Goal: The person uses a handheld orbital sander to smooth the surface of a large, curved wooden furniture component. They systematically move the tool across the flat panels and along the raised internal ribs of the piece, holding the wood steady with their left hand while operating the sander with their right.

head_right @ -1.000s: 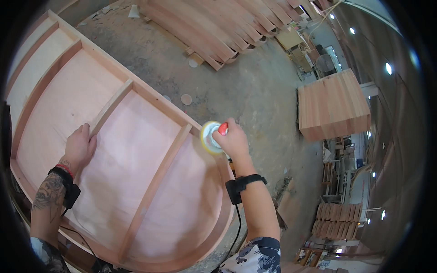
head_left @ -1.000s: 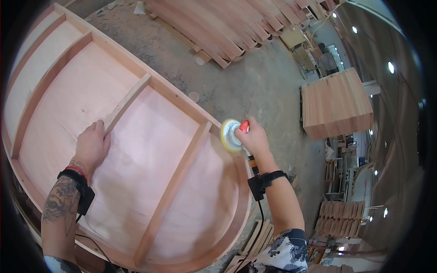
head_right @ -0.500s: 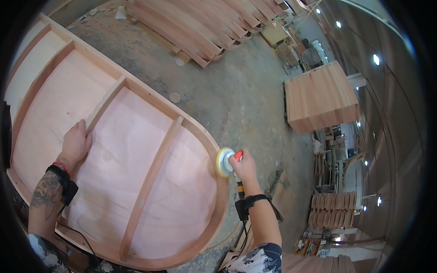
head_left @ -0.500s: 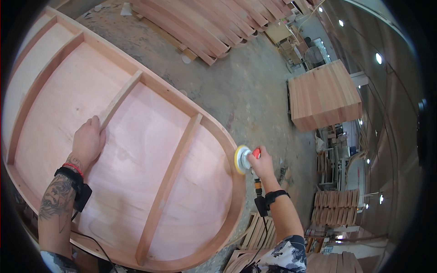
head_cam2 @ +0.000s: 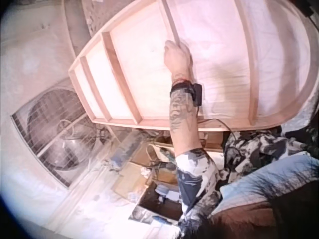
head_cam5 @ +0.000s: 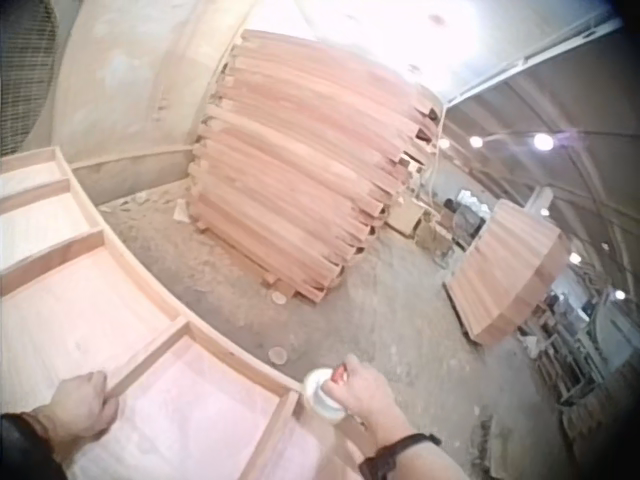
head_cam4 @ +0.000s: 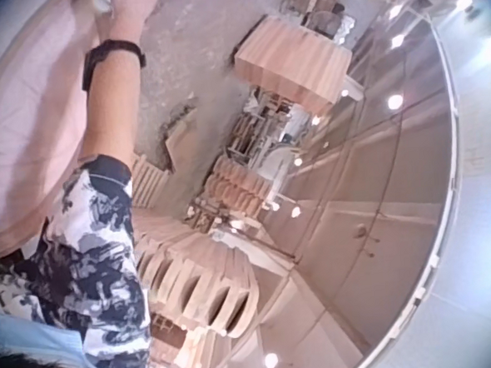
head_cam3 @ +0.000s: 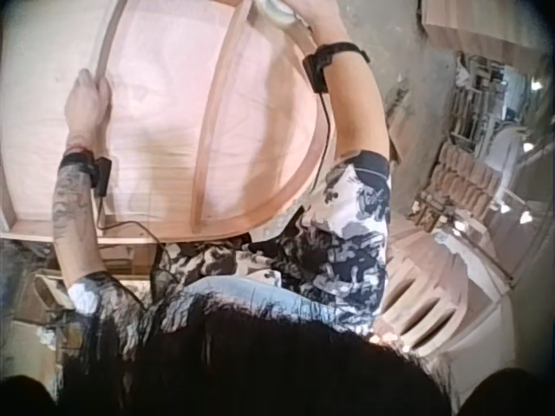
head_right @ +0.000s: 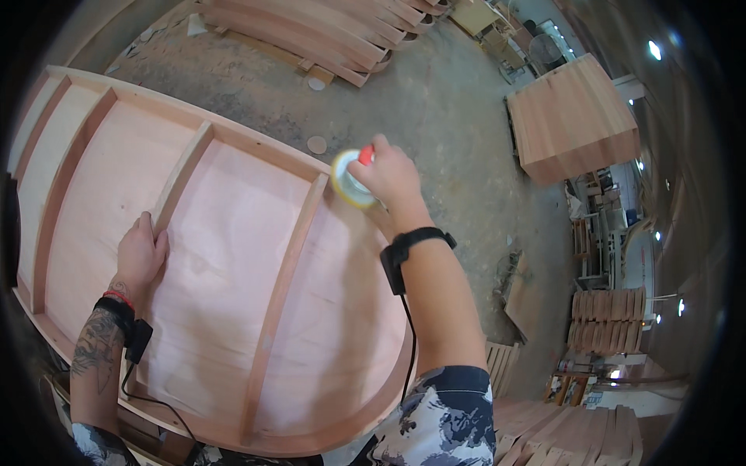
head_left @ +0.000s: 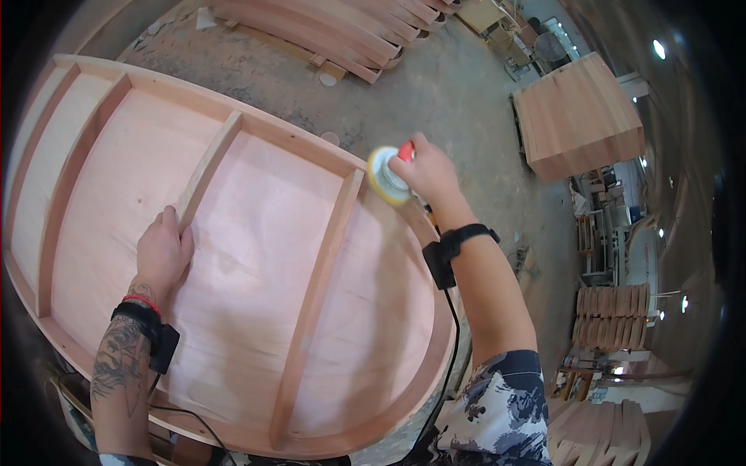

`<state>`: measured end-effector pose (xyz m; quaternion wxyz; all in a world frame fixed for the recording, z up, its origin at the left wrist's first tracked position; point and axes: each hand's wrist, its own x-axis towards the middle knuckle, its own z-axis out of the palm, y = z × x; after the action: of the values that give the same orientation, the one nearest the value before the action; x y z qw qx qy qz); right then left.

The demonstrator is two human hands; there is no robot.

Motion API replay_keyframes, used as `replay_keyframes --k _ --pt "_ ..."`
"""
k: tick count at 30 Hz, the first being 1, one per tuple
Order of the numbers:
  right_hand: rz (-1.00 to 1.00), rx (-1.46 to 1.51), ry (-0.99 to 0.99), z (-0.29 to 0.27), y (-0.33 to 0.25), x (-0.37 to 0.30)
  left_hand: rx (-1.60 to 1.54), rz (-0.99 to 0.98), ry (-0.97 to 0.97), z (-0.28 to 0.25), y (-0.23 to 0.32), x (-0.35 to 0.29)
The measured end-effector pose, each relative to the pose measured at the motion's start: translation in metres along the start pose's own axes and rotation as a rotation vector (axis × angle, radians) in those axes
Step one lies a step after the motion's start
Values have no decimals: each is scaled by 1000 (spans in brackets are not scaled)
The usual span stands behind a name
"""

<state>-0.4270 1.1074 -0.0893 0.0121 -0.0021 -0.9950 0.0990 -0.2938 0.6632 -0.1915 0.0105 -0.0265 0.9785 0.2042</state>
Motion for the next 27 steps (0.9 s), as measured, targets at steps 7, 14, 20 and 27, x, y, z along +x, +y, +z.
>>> replay_keyframes --k 7,14,20,27 --pt "27 15 -22 0 -21 10 6 10 -5 -5 5 -2" --pt "119 -22 -17 -6 3 -11 16 10 9 -1 1 0" --pt "175 3 4 -11 32 -42 22 15 29 1 -2 1" --pt "242 11 56 -20 73 -89 59 -2 7 -1 2 2"
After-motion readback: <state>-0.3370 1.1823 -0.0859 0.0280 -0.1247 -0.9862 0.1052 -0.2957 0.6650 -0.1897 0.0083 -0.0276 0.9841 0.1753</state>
